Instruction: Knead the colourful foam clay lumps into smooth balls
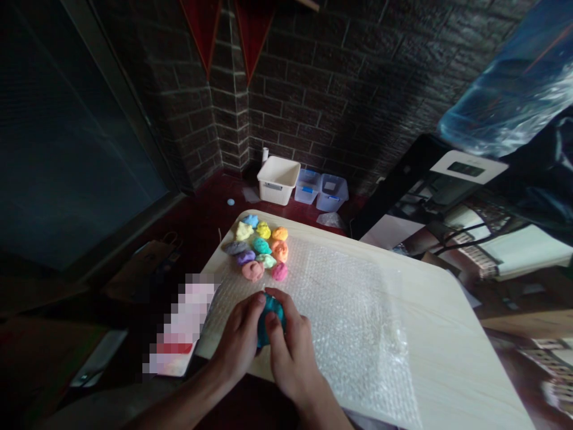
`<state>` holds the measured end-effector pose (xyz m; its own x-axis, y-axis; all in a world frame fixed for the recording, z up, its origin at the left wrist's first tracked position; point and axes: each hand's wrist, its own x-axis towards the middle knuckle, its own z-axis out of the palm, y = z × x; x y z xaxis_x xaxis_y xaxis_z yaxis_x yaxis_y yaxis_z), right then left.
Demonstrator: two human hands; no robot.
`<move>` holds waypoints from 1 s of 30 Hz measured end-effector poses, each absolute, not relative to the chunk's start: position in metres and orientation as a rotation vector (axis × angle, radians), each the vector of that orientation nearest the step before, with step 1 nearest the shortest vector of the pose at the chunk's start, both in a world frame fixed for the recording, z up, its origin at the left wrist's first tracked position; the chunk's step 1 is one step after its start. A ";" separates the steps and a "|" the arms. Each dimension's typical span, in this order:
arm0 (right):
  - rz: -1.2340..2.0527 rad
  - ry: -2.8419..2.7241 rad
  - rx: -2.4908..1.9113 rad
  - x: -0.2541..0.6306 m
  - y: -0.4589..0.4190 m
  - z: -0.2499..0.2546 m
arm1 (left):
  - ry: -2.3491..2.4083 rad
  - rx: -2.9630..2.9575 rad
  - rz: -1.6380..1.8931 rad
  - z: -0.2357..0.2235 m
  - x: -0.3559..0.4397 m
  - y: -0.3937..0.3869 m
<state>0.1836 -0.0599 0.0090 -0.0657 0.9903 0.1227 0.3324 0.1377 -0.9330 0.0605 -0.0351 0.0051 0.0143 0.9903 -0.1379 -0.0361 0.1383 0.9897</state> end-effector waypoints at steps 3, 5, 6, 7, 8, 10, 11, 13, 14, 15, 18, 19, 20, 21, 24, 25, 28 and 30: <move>1.023 -1.525 -1.338 0.185 -0.058 0.012 | 1.167 1.191 1.120 0.002 0.059 -0.033; 1.020 -1.506 -1.331 0.183 -0.058 0.013 | 1.141 1.241 1.128 0.001 0.058 -0.032; 1.008 -1.500 -1.327 0.181 -0.058 0.014 | 1.139 1.248 1.135 0.000 0.058 -0.032; 0.993 -1.496 -1.321 0.179 -0.058 0.014 | 1.138 1.244 1.145 -0.001 0.057 -0.032; 0.979 -1.493 -1.316 0.177 -0.058 0.014 | 1.136 1.235 1.155 -0.001 0.057 -0.032; 0.957 -1.487 -1.308 0.175 -0.059 0.014 | 1.127 1.197 1.165 -0.002 0.058 -0.033; 0.948 -1.485 -1.308 0.175 -0.059 0.014 | 1.119 1.173 1.166 -0.003 0.059 -0.034; 0.936 -1.495 -1.315 0.177 -0.059 0.013 | 1.107 1.130 1.162 -0.004 0.060 -0.035; 0.931 -1.508 -1.323 0.178 -0.059 0.013 | 1.107 1.112 1.161 -0.005 0.061 -0.035; 0.921 -1.521 -1.333 0.180 -0.060 0.013 | 1.106 1.096 1.159 -0.005 0.061 -0.036; 0.883 -1.561 -1.357 0.182 -0.060 0.014 | 1.123 1.034 1.172 -0.004 0.063 -0.038; 0.879 -1.573 -1.358 0.181 -0.059 0.014 | 1.130 1.013 1.185 -0.003 0.063 -0.038; 0.883 -1.587 -1.357 0.181 -0.059 0.014 | 1.137 0.994 1.203 -0.002 0.063 -0.038; 0.887 -1.601 -1.356 0.180 -0.058 0.014 | 1.140 0.982 1.218 -0.002 0.064 -0.039; 0.870 -1.641 -1.369 0.179 -0.056 0.013 | 1.147 0.964 1.239 0.000 0.064 -0.040; 0.854 -1.658 -1.376 0.179 -0.056 0.012 | 1.152 0.957 1.236 -0.001 0.065 -0.041; 0.800 -1.704 -1.391 0.179 -0.056 0.012 | 1.179 0.939 1.228 -0.002 0.065 -0.044; 0.799 -1.702 -1.385 0.179 -0.058 0.011 | 1.191 0.953 1.224 -0.003 0.064 -0.044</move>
<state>0.1794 -0.0576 0.0111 -0.0967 0.9784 0.1826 0.4843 0.2066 -0.8501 0.0642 -0.0441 -0.0026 -0.0487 0.9882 -0.1450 -0.1713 0.1347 0.9760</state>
